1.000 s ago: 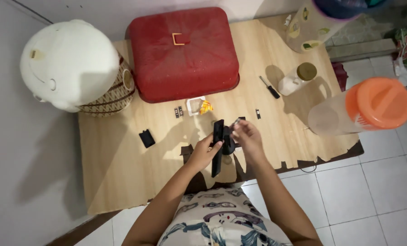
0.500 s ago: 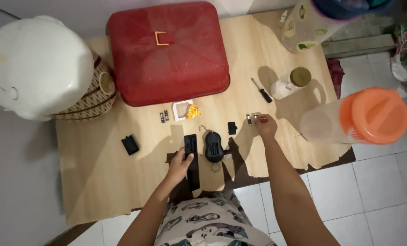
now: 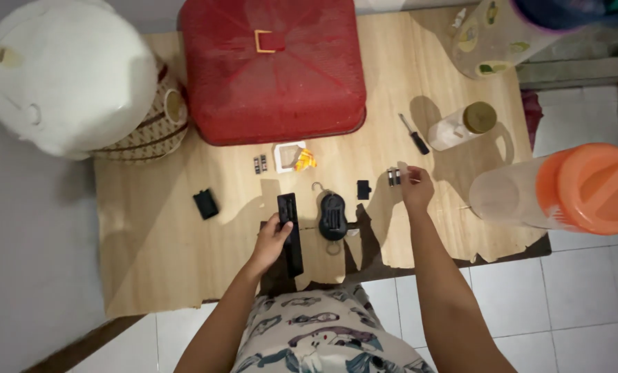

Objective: Assembling or repairing a portable digital luggage scale by snapping plastic housing components together and checking the battery and display.

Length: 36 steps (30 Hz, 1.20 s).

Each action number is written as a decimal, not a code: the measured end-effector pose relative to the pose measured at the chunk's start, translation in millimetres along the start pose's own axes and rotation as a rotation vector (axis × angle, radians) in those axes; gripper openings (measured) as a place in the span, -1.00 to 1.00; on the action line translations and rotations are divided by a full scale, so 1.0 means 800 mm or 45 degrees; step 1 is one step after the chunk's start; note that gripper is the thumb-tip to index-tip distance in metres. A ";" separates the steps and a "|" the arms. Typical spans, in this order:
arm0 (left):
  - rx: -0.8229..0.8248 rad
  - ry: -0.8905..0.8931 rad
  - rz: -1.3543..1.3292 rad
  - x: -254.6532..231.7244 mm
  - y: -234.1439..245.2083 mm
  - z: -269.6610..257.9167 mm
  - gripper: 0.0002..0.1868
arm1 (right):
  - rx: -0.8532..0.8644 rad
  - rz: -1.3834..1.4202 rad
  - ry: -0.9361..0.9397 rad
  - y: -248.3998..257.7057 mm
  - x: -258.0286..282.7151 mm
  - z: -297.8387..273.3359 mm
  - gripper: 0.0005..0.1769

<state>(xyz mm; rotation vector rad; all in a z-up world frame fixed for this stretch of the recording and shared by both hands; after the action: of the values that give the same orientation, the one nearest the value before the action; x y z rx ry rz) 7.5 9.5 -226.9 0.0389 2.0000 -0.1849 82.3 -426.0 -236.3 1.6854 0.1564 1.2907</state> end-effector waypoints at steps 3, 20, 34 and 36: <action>-0.015 -0.113 0.263 -0.001 0.019 0.008 -0.66 | 0.035 0.240 0.201 0.029 0.095 -0.056 -0.79; -0.343 -0.096 -0.089 0.117 0.128 0.023 -0.64 | 1.165 0.256 0.507 -0.170 0.248 -0.303 -0.69; -0.402 0.334 -0.185 0.075 0.171 -0.058 -0.45 | 1.065 -0.299 0.571 -0.343 0.368 -0.322 -0.36; -0.392 0.293 -0.325 0.097 0.177 -0.060 -0.43 | 0.908 -0.296 0.685 -0.364 0.355 -0.329 -0.23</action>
<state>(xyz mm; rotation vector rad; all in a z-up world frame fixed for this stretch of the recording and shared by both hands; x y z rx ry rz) -52.8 152.2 -293.3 -0.4099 2.2393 -0.0337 119.0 56.1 -269.8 1.7583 1.2149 1.5825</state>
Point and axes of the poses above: each hand's wrist, its own z-axis towards the middle knuckle, its own y-axis out of the back of the hand, x = y × z, the point moved 3 cm from there along z, towards the middle knuckle, and after that the axes turned 10 degrees about -z, right-handed, at the moved point
